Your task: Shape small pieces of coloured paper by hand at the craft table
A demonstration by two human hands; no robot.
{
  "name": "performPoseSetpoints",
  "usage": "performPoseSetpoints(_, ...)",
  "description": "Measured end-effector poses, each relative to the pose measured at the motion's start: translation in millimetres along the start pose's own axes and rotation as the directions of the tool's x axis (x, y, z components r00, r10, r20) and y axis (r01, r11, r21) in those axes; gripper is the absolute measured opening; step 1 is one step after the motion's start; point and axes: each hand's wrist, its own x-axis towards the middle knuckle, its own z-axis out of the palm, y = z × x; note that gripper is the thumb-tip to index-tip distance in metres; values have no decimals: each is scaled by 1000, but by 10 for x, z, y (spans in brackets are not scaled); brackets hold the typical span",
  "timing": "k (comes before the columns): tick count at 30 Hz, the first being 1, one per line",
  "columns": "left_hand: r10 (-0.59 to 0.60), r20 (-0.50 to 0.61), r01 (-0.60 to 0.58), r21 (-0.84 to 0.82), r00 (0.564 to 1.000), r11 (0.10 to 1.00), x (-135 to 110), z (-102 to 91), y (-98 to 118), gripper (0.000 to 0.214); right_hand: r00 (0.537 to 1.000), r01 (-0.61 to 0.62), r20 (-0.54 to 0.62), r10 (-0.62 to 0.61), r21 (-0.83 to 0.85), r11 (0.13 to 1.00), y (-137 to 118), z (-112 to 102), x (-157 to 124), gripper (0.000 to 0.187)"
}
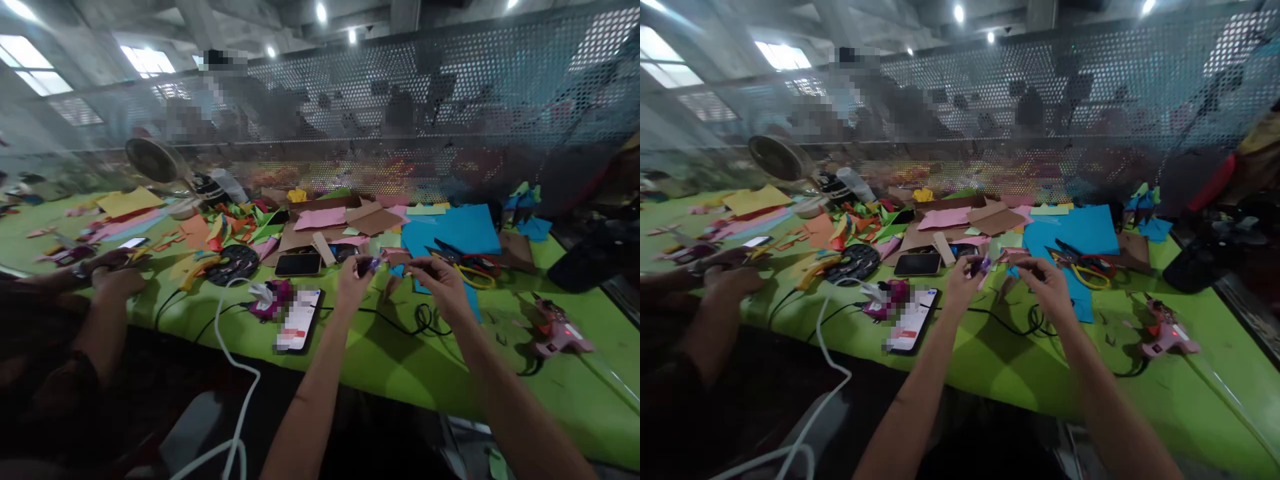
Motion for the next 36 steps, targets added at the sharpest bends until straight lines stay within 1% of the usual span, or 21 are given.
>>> performPoseSetpoints(1,-37,32,39,-69,999,997,-43,62,11,23,1000,22,18,-22,-28,999,-1,20,-10,19)
performPoseSetpoints(2,-55,54,60,-102,997,993,-81,120,21,21,998,52,33,-50,-58,997,-1,36,-18,18)
performPoseSetpoints(5,-68,83,79,-135,994,988,-155,239,47,17,987,150,73,-140,-150,977,7,73,-37,15)
performPoseSetpoints(7,-68,80,78,-132,995,988,-176,267,59,17,980,191,91,-175,-210,959,17,91,-45,16)
performPoseSetpoints(11,-68,71,74,-80,995,994,-202,252,64,13,975,221,88,-204,-325,919,32,112,-62,16)
performPoseSetpoints(16,-18,98,25,-70,995,997,-253,246,45,11,965,261,131,-226,-468,844,33,132,-95,16)
performPoseSetpoints(22,93,98,-91,-15,991,996,-283,263,43,8,972,226,111,-205,-667,710,34,168,-127,16)
performPoseSetpoints(24,131,99,-132,8,986,991,-288,260,41,9,977,207,113,-181,-697,687,37,164,-124,15)
performPoseSetpoints(28,193,125,-200,51,973,978,-297,260,19,13,982,190,139,-129,-688,701,60,133,-103,10)
performPoseSetpoints(36,173,109,-181,69,979,981,-304,264,15,13,965,261,168,-200,-678,688,106,137,-98,7)
